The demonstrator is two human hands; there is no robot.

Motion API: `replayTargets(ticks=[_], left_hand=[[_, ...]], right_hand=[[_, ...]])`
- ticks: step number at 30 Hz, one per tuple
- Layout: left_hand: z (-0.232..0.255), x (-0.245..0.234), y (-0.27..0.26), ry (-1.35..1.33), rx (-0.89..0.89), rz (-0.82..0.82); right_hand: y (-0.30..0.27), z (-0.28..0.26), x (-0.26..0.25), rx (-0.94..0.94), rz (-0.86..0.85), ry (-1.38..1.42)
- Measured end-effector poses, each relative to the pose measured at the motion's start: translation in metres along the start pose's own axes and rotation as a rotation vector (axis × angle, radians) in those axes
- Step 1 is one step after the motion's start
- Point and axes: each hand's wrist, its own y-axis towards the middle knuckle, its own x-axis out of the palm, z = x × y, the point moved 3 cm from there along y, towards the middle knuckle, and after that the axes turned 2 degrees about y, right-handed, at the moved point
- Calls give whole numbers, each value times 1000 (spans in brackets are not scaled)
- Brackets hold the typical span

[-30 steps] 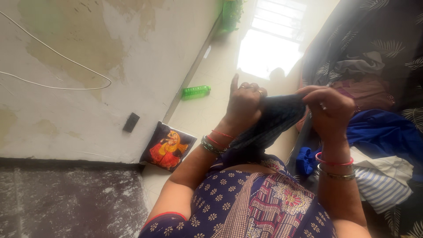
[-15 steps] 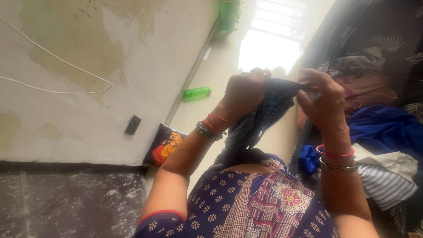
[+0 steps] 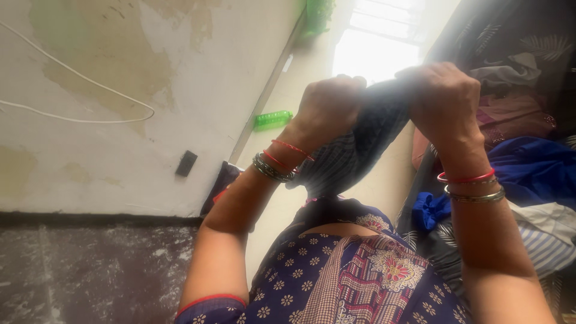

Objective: The person folds a blue checkered cloth by hand, smoothing the fabric and aligning the edges.

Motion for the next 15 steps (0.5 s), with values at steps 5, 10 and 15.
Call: replayTargets(ticks=[5,10,15], left_hand=[[-3,-9,2,1,-100,6],[-2,-1,5,-73,-161,98],[-15,32,16,-245,-270,131]], right_hand=[[10,-4,-1,-21,0,-47],[14,-2,-4,0,17,-7],[16,-1,-7,36,51,99]])
